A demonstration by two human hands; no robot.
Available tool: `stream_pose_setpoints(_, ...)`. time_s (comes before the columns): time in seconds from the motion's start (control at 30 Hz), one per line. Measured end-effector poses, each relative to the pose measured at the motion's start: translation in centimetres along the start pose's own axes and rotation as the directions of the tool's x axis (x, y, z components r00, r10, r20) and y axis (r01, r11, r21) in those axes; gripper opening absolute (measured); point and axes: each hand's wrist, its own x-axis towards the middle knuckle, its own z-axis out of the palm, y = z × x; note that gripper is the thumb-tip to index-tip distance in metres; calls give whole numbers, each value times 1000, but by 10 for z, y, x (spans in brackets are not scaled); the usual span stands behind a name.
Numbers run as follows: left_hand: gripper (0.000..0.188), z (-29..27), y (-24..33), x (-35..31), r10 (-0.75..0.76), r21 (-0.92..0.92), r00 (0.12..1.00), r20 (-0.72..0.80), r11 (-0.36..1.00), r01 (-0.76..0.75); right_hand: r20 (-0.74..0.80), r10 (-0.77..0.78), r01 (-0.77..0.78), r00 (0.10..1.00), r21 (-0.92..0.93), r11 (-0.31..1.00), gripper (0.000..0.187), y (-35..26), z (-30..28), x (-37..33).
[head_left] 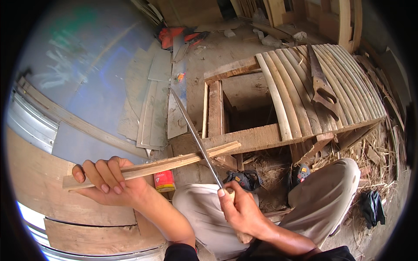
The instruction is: The person sits on the floor and uses a knife to shave and shape a thin bamboo strip. They then place the strip onto a bamboo frame and use a hammer to drive nails into it, securing the strip in place. The person repeats this process with another strip.
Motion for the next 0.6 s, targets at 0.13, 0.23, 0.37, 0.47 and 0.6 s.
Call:
stream_pose_setpoints(0.13,49,2,3,-3,-12,-5,991,133,1000,13,109,-148,161,983,-125,979,45,-1,-1,3)
stream_pose_setpoints(0.23,50,4,0,0,-19,27,1000,4,999,19,-135,-37,39,990,11,999,44,-1,-6,18)
stream_pose_setpoints(0.37,46,11,-1,-2,20,49,1000,18,999,-21,-120,36,-21,992,120,993,32,6,-8,18)
stream_pose_setpoints(0.47,40,14,-1,-4,21,35,999,50,999,-23,60,-154,158,986,-63,985,42,9,-4,14)
stream_pose_setpoints(0.6,40,4,-7,7,7,61,999,-31,998,-5,-234,35,-17,972,81,997,55,13,-8,30)
